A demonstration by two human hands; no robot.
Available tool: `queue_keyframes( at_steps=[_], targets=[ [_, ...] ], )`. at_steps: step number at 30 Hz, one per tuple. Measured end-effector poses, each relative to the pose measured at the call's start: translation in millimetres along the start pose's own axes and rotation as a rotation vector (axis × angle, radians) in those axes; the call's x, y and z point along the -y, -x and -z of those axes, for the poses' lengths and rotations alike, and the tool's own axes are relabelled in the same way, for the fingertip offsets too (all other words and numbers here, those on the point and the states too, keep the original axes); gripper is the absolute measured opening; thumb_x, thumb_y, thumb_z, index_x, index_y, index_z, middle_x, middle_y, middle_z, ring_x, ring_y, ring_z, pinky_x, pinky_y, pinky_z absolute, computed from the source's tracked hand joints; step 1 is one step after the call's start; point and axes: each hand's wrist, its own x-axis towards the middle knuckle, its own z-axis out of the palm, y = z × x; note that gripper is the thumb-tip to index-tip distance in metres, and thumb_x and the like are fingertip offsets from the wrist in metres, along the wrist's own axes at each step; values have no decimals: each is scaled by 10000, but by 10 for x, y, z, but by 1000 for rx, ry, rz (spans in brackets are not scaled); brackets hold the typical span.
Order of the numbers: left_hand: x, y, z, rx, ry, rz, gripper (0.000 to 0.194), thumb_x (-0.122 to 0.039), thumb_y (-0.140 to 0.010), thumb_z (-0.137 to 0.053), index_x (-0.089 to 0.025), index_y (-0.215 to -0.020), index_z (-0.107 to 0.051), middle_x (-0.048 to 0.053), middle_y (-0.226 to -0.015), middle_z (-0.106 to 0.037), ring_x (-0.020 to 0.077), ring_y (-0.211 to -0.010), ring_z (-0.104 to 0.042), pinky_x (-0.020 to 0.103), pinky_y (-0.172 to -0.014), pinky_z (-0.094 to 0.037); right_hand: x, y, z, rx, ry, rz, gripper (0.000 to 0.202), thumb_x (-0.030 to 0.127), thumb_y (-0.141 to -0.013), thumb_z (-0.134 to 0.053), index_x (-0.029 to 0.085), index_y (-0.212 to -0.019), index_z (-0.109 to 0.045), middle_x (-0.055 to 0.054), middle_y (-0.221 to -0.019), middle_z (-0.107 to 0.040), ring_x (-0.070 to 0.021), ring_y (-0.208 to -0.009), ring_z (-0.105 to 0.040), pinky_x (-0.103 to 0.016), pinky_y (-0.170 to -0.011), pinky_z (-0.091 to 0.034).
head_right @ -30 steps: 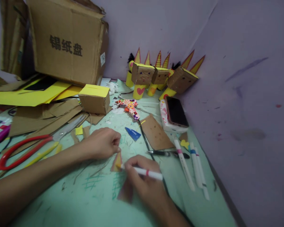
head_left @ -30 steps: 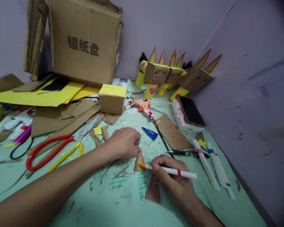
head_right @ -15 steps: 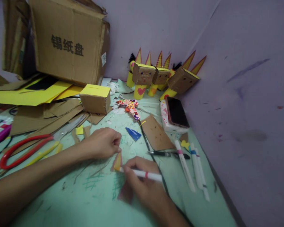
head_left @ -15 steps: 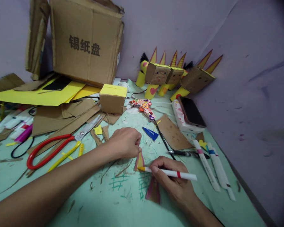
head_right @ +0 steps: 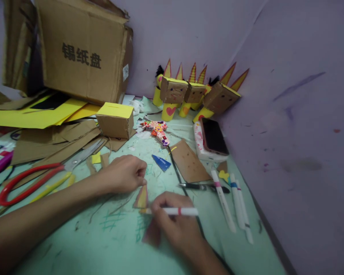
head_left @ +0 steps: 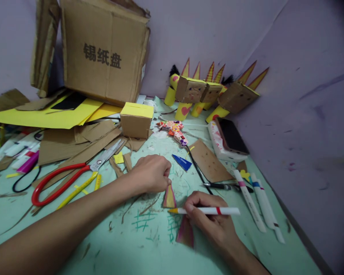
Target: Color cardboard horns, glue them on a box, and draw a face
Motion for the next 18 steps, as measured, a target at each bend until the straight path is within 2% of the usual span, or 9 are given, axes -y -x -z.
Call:
queue_keyframes(
  at_steps=[5, 9, 12, 18],
  targets=[
    [-4, 5, 1, -8, 4, 6, 113, -355, -629, -643, -248, -612, -612, 15, -667, -659, 218, -667, -598, 284, -479, -295, 21, -2, 0, -130, -86, -77, 240, 326, -812, -533, 192, -624, -598, 27, -520, -561, -130, -511, -500, -237, -505, -347],
    [-3, 4, -4, -10, 7, 6, 120, -350, -627, -643, -248, -590, -592, 6, -650, -645, 215, -667, -597, 284, -474, -286, 4, -29, -17, -51, 6, -24, 229, 313, -823, -535, 183, -652, -614, 24, -534, -564, -126, -507, -497, -237, -500, -341],
    [-7, 0, -2, -11, 7, 10, 112, -342, -626, -640, -248, -590, -591, 6, -650, -642, 215, -667, -596, 284, -474, -280, -9, -34, -15, -4, -25, -25, 247, 312, -820, -517, 185, -621, -590, 25, -513, -551, -128, -498, -489, -239, -488, -332],
    [-17, 7, 14, -4, 2, 16, 115, -347, -632, -645, -245, -602, -604, 10, -652, -644, 215, -660, -598, 282, -485, -292, 41, -30, -27, -132, -103, -116, 250, 335, -830, -521, 189, -633, -569, 25, -534, -536, -131, -517, -484, -244, -505, -346]
  ],
)
